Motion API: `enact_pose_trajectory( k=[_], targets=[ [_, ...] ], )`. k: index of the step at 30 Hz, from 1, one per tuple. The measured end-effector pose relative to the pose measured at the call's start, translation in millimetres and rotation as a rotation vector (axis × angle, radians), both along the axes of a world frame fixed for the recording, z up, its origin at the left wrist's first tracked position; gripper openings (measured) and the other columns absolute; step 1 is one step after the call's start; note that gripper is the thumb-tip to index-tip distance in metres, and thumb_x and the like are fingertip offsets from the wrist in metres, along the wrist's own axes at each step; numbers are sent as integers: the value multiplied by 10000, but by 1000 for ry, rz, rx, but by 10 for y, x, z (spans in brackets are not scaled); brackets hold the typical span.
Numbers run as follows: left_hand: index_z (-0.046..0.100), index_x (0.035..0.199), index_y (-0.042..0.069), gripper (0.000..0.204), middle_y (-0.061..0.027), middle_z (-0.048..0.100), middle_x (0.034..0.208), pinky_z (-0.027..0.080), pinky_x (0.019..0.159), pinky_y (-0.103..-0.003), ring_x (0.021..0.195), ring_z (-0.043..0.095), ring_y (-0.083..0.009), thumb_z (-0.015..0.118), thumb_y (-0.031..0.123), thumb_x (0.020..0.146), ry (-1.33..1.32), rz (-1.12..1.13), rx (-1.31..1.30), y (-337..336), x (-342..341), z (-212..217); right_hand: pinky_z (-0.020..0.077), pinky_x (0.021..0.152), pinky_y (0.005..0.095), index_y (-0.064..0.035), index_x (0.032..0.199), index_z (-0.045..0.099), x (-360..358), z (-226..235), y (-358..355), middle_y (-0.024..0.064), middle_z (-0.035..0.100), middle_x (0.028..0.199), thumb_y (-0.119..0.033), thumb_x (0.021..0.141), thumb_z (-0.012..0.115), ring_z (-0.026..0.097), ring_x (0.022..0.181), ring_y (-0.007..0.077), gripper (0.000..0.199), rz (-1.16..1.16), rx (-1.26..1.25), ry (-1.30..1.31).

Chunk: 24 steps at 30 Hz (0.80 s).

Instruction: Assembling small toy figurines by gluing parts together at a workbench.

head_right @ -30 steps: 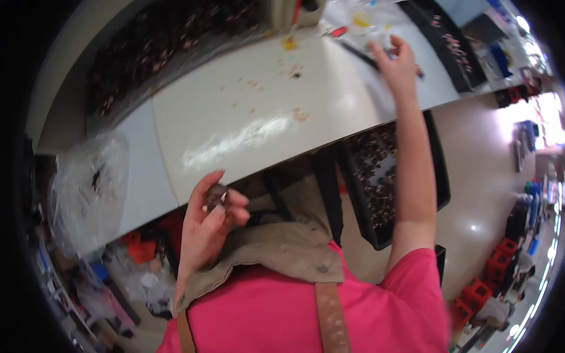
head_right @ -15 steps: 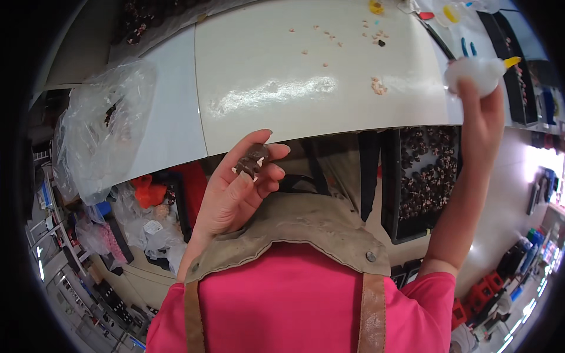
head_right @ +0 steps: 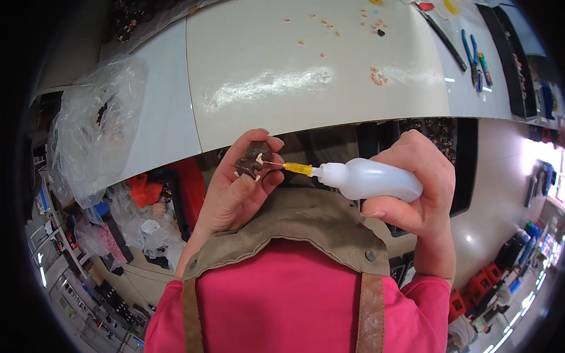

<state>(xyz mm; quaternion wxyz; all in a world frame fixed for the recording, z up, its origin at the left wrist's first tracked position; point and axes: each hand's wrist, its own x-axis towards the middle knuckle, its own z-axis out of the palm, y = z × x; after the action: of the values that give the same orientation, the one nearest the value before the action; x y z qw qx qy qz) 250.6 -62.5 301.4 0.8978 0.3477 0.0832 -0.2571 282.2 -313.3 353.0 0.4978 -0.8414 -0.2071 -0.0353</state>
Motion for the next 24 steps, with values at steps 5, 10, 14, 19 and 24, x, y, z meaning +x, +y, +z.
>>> enact_pose_trajectory(
  k=[5,10,14,19,24],
  targets=[
    [348,1348,90,659,-109,455,1300,423,929,-272,1086,510,-132,692,265,814,20,-1,-31,21,-7,17,380,510,269,-45,788,632,38,62,60,36,567,656,-500,602,769,511,564,171,511,46,-165,-25],
    [342,1345,79,669,-131,463,1290,425,935,-275,1075,524,-133,693,279,812,23,8,-15,14,-17,18,389,512,276,-47,770,625,74,74,82,40,564,648,-474,611,774,516,565,182,479,79,-204,-38],
    [346,1328,54,666,-166,483,1258,431,945,-284,1031,557,-140,685,312,816,39,16,-44,4,-12,27,393,515,282,-48,768,622,87,82,84,46,559,644,-430,616,782,517,566,192,441,92,-226,-10],
    [355,1315,18,695,-173,493,1237,431,949,-287,1016,566,-152,683,364,809,50,-11,-58,12,4,23,396,517,287,-44,769,618,108,78,83,53,558,653,-405,613,786,521,577,202,427,119,-248,-11],
    [371,1310,-1,752,-157,512,1187,431,947,-284,1013,563,-159,700,417,778,44,-22,-13,0,17,51,398,520,291,-42,769,616,106,61,78,55,559,663,-390,611,789,523,586,206,420,128,-242,3]
  ],
)
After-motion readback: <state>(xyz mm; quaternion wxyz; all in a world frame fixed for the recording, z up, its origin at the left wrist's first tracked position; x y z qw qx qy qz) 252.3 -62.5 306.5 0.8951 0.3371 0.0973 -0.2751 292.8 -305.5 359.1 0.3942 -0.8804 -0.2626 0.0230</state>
